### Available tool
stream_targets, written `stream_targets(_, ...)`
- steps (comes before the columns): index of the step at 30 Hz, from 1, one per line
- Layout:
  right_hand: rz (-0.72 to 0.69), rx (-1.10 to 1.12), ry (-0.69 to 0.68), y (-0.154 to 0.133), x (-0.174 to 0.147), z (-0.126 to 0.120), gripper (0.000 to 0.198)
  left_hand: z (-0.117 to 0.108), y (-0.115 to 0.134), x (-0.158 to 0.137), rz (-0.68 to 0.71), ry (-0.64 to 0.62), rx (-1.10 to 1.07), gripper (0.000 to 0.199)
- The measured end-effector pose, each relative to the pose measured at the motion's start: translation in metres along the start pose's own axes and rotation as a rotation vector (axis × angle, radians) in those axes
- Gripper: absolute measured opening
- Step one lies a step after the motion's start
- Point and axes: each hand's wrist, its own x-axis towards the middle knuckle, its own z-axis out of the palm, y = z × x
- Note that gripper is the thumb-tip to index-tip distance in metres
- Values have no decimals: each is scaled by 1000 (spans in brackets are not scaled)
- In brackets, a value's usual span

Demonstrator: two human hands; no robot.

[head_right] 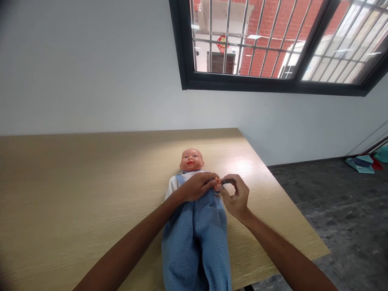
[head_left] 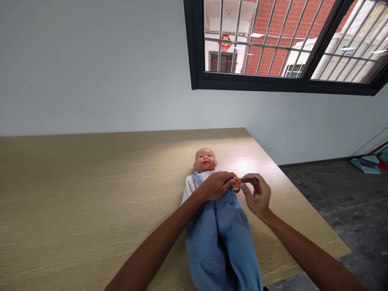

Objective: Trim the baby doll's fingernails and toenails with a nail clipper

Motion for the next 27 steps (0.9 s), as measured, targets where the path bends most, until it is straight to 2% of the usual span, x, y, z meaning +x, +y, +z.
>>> stream_targets(5, -358, -131, 36, 0, 0, 0, 25, -2, 4, -1, -6, -6, 13, 30)
stream_targets(9, -493, -216, 78, -8, 4, -1, 26, -2, 4, -1, -16, 2, 9, 28)
stream_targets(12, -514, -227, 79, -11, 5, -2, 24, -1, 3, -1, -9, 4, -9, 28)
stream_targets(27, -445, -259, 29, -28, 10, -5, 20, -1, 1, -1, 22, -34, 72, 24)
